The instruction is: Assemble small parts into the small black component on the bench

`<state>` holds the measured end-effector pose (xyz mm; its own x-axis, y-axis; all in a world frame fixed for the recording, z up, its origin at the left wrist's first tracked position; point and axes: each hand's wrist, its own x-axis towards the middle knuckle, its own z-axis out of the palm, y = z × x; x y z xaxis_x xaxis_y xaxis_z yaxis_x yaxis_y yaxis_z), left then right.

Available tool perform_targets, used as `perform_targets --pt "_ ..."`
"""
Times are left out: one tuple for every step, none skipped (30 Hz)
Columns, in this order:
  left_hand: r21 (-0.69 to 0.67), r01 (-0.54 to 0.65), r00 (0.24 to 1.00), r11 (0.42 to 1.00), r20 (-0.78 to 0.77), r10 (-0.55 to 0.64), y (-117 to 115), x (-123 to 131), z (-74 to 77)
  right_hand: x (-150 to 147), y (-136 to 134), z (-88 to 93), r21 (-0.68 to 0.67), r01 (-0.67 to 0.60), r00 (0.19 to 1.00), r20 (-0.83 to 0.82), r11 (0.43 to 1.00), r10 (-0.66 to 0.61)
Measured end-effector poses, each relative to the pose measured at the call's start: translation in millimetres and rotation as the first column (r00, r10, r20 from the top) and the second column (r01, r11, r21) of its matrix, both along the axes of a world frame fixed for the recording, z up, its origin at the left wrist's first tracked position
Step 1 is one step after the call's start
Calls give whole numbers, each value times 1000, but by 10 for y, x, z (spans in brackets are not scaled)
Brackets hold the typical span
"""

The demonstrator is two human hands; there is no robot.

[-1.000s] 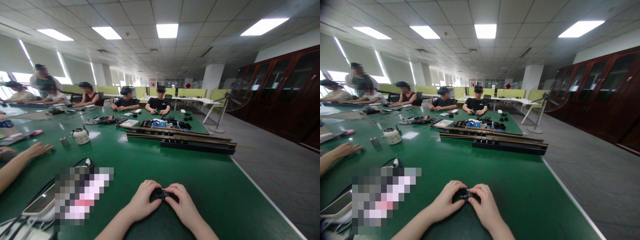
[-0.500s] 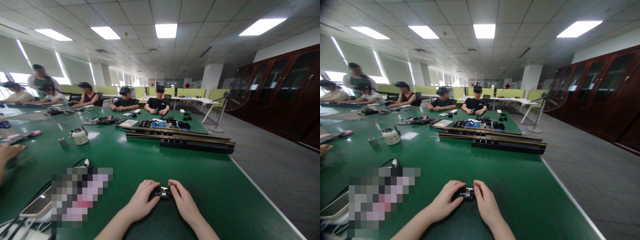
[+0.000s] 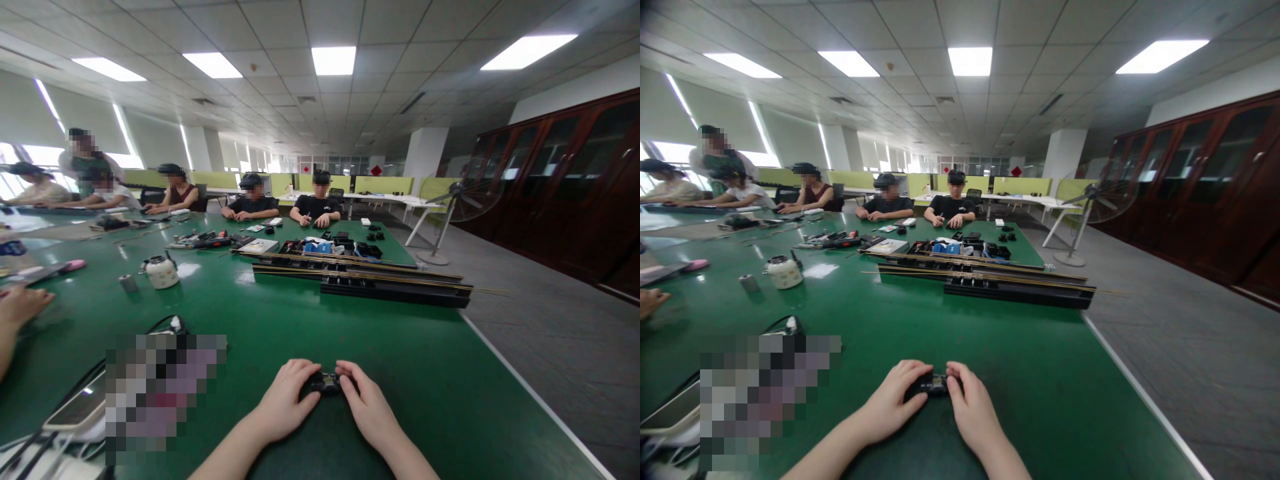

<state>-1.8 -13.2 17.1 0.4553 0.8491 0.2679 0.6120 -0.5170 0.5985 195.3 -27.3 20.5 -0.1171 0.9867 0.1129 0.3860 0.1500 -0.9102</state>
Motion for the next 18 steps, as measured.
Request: perform_targets --pt "-1 -1 1000 1000 -1 1 -6 1 -3 -2 0 0 2 3 1000 -5 1000 -3" --pt "-2 -1 1000 1000 -2 1 -12 3 -5 -4 0 1 3 5 1000 -10 1000 -5" --pt "-2 1 1000 1000 -2 -1 -18 5 -7 -7 -2 4 4 6 1000 -11 1000 -6" --pt "1 3 1000 1000 -2 -3 -22 4 -5 -11 -4 8 4 6 1000 -11 1000 -6" --pt "7 -2 1000 1000 -2 2 -21 -2 2 -16 -7 12 4 5 1000 -10 1000 -5" --pt "21 -20 1000 1000 -6 20 -12 -16 14 -20 -11 15 3 5 1000 -10 1000 -5" --pt "36 -51 999 998 -16 51 5 -41 33 -24 -15 19 0 6 1000 -11 1000 -6" --pt "67 -118 992 991 -30 121 31 -80 59 -28 -20 21 -4 7 1000 -13 1000 -7" --pt "106 -215 973 971 -58 222 64 -134 89 -32 -25 23 -8 9 1000 -15 1000 -9" --pt "144 -328 934 934 -98 343 104 -203 122 -35 -31 24 -10 11 1000 -15 1000 -11" --pt "175 -445 872 878 -138 469 144 -285 155 -38 -38 24 -13 12 1000 -13 1000 -13" --pt "201 -551 793 810 -178 583 183 -377 187 -41 -45 25 -16 13 1000 -9 1000 -13" --pt "216 -652 695 727 -215 686 216 -473 216 -44 -53 28 -18 12 1000 -5 1000 -12" --pt "219 -726 605 652 -248 757 240 -566 240 -48 -62 32 -21 10 1000 -1 1000 -10" --pt "210 -768 548 605 -274 790 254 -651 259 -53 -71 38 -24 9 1000 4 1000 -9" --pt "183 -785 529 592 -299 794 258 -720 275 -59 -80 46 -27 9 1000 9 1000 -9" --pt "157 -797 518 583 -316 795 252 -770 288 -65 -88 53 -30 11 1000 12 999 -11" --pt "174 -795 516 582 -312 798 240 -797 299 -73 -94 60 -31 15 1000 14 999 -15"
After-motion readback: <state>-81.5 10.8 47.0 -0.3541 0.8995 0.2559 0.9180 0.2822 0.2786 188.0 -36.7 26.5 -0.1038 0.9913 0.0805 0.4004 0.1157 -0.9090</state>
